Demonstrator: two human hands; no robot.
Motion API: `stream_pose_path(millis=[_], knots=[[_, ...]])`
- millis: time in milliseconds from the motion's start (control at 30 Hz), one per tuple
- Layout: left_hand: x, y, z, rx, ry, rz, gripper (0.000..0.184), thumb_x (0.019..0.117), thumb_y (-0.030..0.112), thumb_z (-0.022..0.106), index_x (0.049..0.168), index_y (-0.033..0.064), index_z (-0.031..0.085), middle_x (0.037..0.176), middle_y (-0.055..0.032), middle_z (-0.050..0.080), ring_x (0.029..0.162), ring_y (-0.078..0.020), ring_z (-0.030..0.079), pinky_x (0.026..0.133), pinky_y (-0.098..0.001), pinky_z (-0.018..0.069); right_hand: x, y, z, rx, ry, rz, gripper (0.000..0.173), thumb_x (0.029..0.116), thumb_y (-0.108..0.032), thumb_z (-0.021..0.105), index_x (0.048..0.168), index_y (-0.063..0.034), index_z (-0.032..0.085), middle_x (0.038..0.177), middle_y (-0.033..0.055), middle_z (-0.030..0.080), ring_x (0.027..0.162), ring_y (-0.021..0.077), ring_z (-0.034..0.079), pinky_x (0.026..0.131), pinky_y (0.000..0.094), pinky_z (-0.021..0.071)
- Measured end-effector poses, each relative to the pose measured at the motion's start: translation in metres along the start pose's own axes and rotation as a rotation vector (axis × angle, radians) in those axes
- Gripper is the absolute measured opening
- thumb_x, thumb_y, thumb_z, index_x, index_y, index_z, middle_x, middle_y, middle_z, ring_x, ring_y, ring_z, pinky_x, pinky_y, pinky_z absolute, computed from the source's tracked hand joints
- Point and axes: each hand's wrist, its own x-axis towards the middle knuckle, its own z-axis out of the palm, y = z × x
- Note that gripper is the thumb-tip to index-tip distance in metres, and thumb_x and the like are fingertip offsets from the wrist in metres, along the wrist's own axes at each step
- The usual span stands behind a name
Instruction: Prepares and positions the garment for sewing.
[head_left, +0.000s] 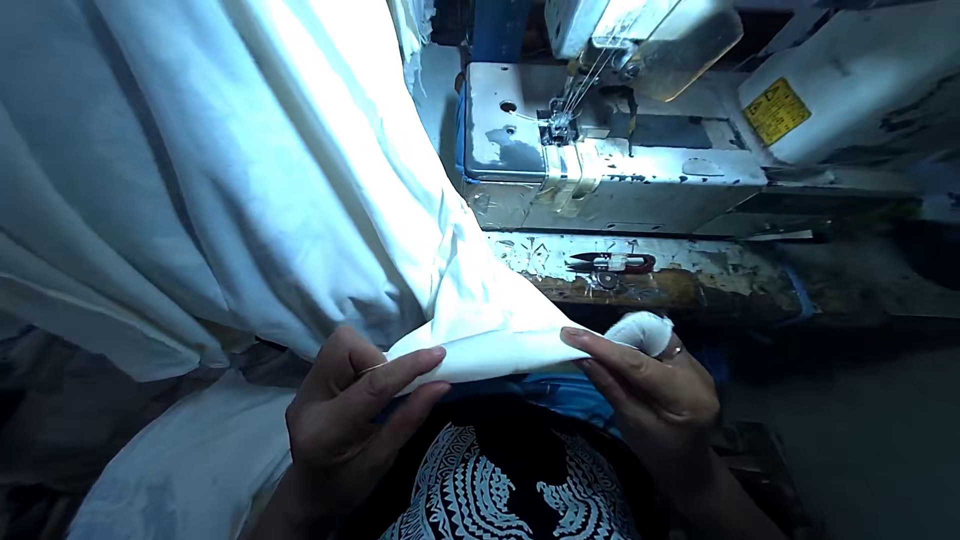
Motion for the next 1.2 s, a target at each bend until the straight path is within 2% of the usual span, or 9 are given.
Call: stream_pose_path(millis=[233, 300, 400, 533, 633, 700, 867, 967, 1200], knots=[[-0.005, 0.01, -0.016, 0.097, 0.083, 0.065, 0.008, 0.0976, 0.04, 0.068, 0.102, 0.0338, 0.071, 0.116, 0.0184, 0.055, 0.12, 0.0038, 0.049, 0.103, -0.0165, 0.0394, -0.007, -0.011, -0.014, -0.227, 0.075, -0.238, 0.016, 0.1004, -0.021, 0.067, 0.115, -0.0182, 0.072, 0.117, 0.0055, 0.064, 0.119, 0.0121, 0.058, 0.105, 0.0249, 0.0463], [0.005, 0.014, -0.016, -0.139, 0.03, -0.055, 0.009, 0.1004, 0.038, 0.064, 0.103, 0.0325, 0.071, 0.123, 0.0208, 0.06, 0.126, 0.0009, 0.053, 0.108, -0.0224, 0.044, -0.003, -0.018, -0.018, -0.211, 0.096, -0.277, 0.014, 0.1002, -0.021, 0.067, 0.114, -0.0184, 0.071, 0.116, 0.005, 0.062, 0.12, 0.0146, 0.057, 0.108, 0.0306, 0.0442], [0.048, 0.037, -0.026, -0.61, -0.027, -0.242, 0.015, 0.1008, 0.034, 0.061, 0.104, 0.0266, 0.073, 0.097, 0.0105, 0.072, 0.091, -0.0031, 0.069, 0.083, -0.0217, 0.0574, 0.022, -0.039, -0.03, -0.121, 0.051, -0.357, 0.01, 0.1027, -0.022, 0.059, 0.11, -0.0152, 0.062, 0.111, 0.0038, 0.062, 0.114, 0.0137, 0.059, 0.112, 0.0356, 0.0412], [0.141, 0.05, -0.028, -0.071, 0.058, 0.119, 0.011, 0.0994, 0.019, 0.064, 0.105, 0.0109, 0.067, 0.096, 0.0118, 0.068, 0.087, 0.0056, 0.063, 0.078, -0.0119, 0.0513, 0.062, -0.037, -0.021, 0.152, -0.057, -0.231, 0.022, 0.1045, -0.024, 0.053, 0.087, -0.0111, 0.058, 0.081, 0.0013, 0.063, 0.087, 0.0048, 0.063, 0.089, 0.0203, 0.0496], [0.215, -0.008, 0.043, 0.255, -0.166, 0.197, 0.012, 0.0921, 0.013, 0.064, 0.086, 0.0021, 0.067, 0.084, 0.0001, 0.063, 0.078, 0.0014, 0.056, 0.071, -0.0175, 0.0468, 0.071, 0.006, 0.011, 0.606, -0.179, 0.305, 0.029, 0.0978, -0.009, 0.05, 0.071, -0.0077, 0.06, 0.066, -0.0065, 0.061, 0.064, -0.0046, 0.061, 0.062, 0.0136, 0.0508], [0.238, -0.057, 0.089, 0.259, -0.445, 0.106, 0.015, 0.0945, 0.014, 0.065, 0.089, 0.0026, 0.073, 0.086, -0.009, 0.067, 0.082, -0.0161, 0.064, 0.075, -0.0384, 0.052, 0.073, 0.031, 0.021, 0.748, -0.182, 0.525, 0.03, 0.0988, -0.007, 0.046, 0.073, -0.0088, 0.062, 0.067, -0.0079, 0.065, 0.064, -0.002, 0.064, 0.063, 0.0183, 0.0562], [0.278, -0.107, 0.125, -0.06, -0.713, -0.004, 0.016, 0.0853, 0.008, 0.075, 0.101, 0.0086, 0.075, 0.1, 0.0042, 0.072, 0.098, 0.0023, 0.064, 0.093, -0.0214, 0.0514, 0.092, 0.061, 0.03, 0.749, -0.122, 0.469, 0.031, 0.0979, -0.006, 0.048, 0.07, -0.0081, 0.061, 0.067, -0.0065, 0.067, 0.063, -0.0037, 0.064, 0.061, 0.0148, 0.0546], [0.271, -0.156, 0.122, -0.175, -0.666, 0.202, 0.014, 0.0922, 0.021, 0.073, 0.102, 0.0106, 0.076, 0.106, -0.0001, 0.072, 0.104, -0.0055, 0.066, 0.093, -0.0269, 0.0547, 0.09, 0.061, 0.04, 0.686, -0.123, 0.323, 0.032, 0.0975, -0.008, 0.051, 0.068, -0.0031, 0.061, 0.066, -0.0017, 0.064, 0.065, -0.0022, 0.063, 0.062, 0.0147, 0.0529], [0.276, -0.084, 0.132, 0.177, -0.551, -0.058, 0.026, 0.0858, 0.011, 0.075, 0.111, 0.0045, 0.069, 0.103, -0.0007, 0.07, 0.099, 0.0012, 0.063, 0.093, -0.0231, 0.0502, 0.093, 0.07, 0.03, 0.727, -0.029, 0.441, 0.03, 0.0963, -0.004, 0.048, 0.069, -0.0082, 0.06, 0.066, -0.0069, 0.067, 0.061, -0.0038, 0.064, 0.059, 0.0143, 0.0547]])
